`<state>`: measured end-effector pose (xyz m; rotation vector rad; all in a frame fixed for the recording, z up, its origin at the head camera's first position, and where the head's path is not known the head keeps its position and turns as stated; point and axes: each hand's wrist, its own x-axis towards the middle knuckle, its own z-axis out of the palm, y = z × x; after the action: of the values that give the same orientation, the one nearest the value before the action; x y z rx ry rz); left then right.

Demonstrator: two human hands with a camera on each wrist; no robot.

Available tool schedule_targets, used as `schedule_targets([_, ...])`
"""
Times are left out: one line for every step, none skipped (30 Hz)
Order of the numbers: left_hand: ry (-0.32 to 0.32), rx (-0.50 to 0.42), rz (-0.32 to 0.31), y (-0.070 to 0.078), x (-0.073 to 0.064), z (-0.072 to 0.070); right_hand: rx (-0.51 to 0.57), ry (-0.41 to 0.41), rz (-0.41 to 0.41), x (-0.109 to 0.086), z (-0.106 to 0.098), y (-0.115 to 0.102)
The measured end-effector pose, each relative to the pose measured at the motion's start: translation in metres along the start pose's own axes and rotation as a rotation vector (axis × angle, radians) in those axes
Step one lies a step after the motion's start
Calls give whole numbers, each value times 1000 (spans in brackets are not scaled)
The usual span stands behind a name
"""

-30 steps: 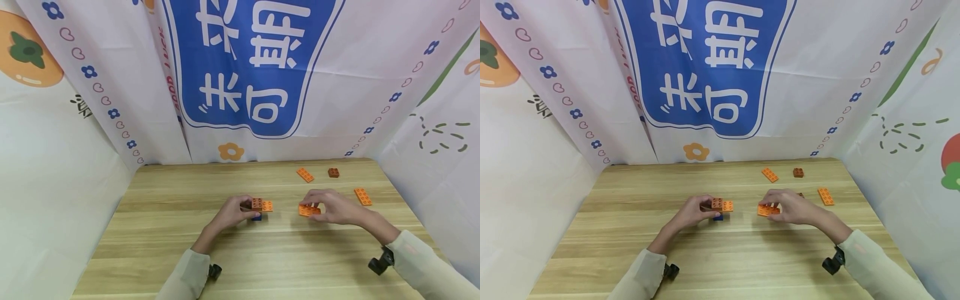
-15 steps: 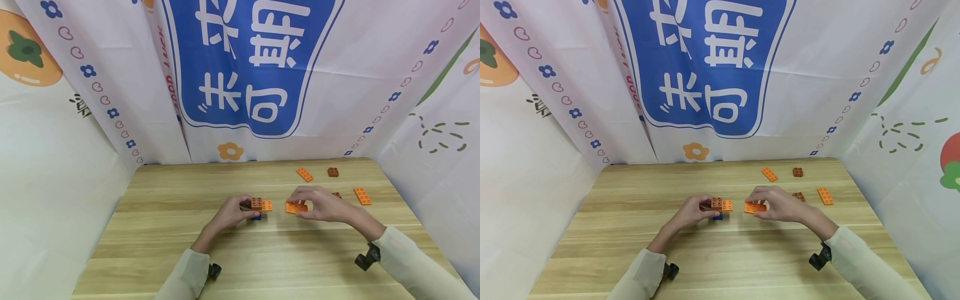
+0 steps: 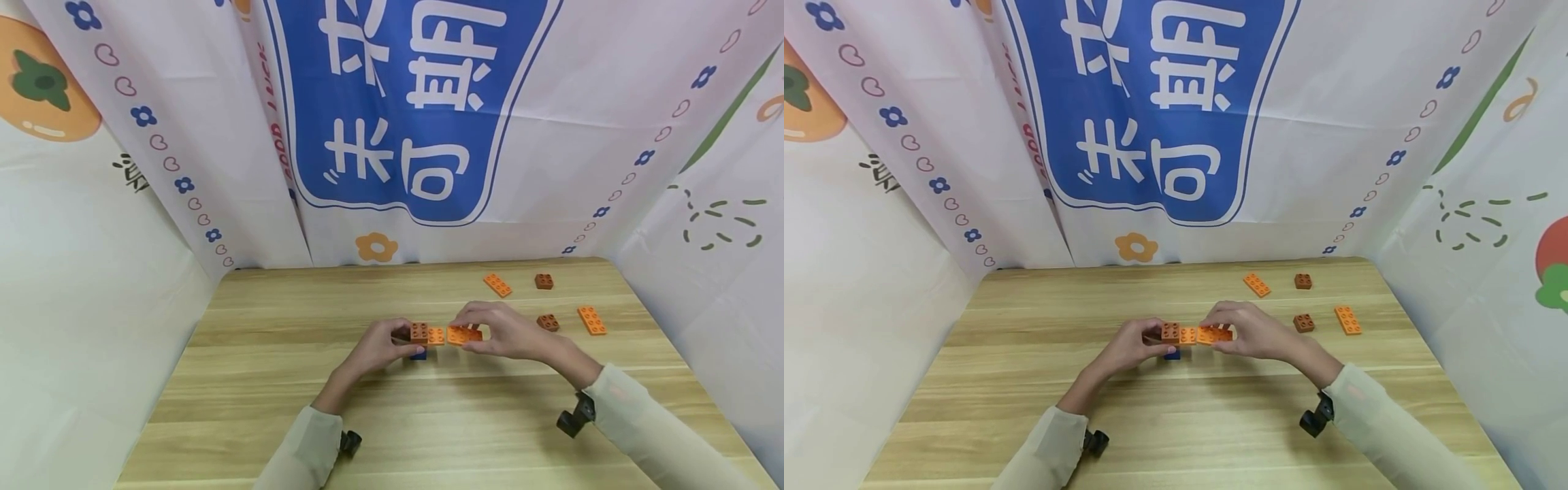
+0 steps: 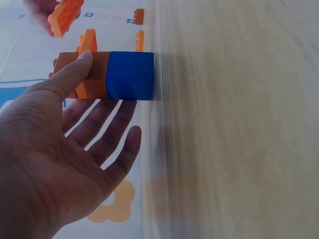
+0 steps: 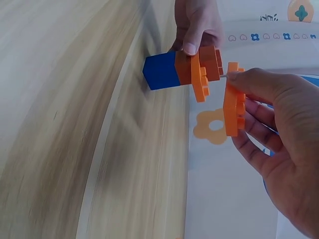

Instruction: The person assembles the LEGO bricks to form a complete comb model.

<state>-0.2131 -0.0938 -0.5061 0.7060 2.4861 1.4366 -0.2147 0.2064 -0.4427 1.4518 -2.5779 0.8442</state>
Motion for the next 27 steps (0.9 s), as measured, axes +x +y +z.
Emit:
schedule_targets([-1, -3, 0, 0, 0, 0, -5, 6, -5, 2, 1, 0])
schedule_targets([-2, -4, 0, 0, 0, 0, -10, 12, -8, 3, 1, -1])
schedule_targets([-3, -6, -2, 0, 0, 0, -16, 15, -9, 5, 2, -1])
schedule_targets([-4, -7, -4, 0, 0, 0, -19, 18, -8, 7, 3, -1])
schedule_targets([-5, -7, -9, 0, 0, 0, -20, 19, -8, 8, 4, -1])
schedule_targets([-5, -6, -10, 0, 0, 0, -25, 19, -4, 9, 4, -2])
schedule_targets([-6, -4, -10, 0, 0, 0, -26, 18, -4, 11, 5, -2])
schedule_targets([-8, -2, -12, 0, 1, 0, -24, 16, -3, 12, 6, -3])
schedule_targets([-9, -1, -10, 0, 1, 0, -22, 13, 0, 13, 7, -3])
schedule_targets([-10, -1, -10, 0, 1, 0, -18, 13, 0, 14, 7, -4])
schedule_targets([-12, 1, -6, -1, 1, 0, -14, 13, 0, 15, 8, -5])
schedule_targets([-13, 2, -6, -1, 1, 0, -12, 14, 0, 17, 8, -5])
schedule_targets([-14, 4, -8, -1, 1, 0, -7, 16, -1, 18, 9, -6])
schedule_targets([-14, 5, -11, -1, 1, 0, -1, 17, 1, 19, 9, -7])
schedule_targets([-13, 6, -9, -1, 1, 0, 6, 18, 2, 21, 10, -7])
schedule_targets([-13, 8, -12, -1, 1, 0, 13, 18, 3, 22, 10, -8])
schedule_targets([-13, 10, -13, -1, 1, 0, 19, 16, 7, 24, 10, -9])
schedule_targets([-13, 11, -17, -1, 1, 0, 22, 14, 6, 25, 11, -8])
schedule_targets([-14, 9, -16, -1, 1, 0, 25, 13, 8, 27, 12, -9])
schedule_targets([-14, 5, -11, -1, 1, -1, 24, 11, 9, 28, 12, -9])
schedule_targets([-15, 1, -8, -1, 1, -1, 24, 11, 11, 30, 13, -9])
schedule_targets([-14, -2, -6, 0, 1, -1, 22, 10, 10, 31, 14, -10])
schedule_targets([-15, -5, -2, 0, 1, -1, 19, 11, 9, 33, 14, -10])
schedule_targets([-15, -8, 4, 0, 1, -1, 18, 11, 7, 34, 15, -10])
schedule_targets([-15, -11, 6, 0, 1, -1, 19, 11, 6, 36, 15, -11])
schedule_targets([-15, -11, 7, -1, 1, -1, 20, 12, 3, 37, 16, -11])
schedule_targets([-16, -10, 5, -1, 1, -1, 22, 12, -3, 38, 17, -11])
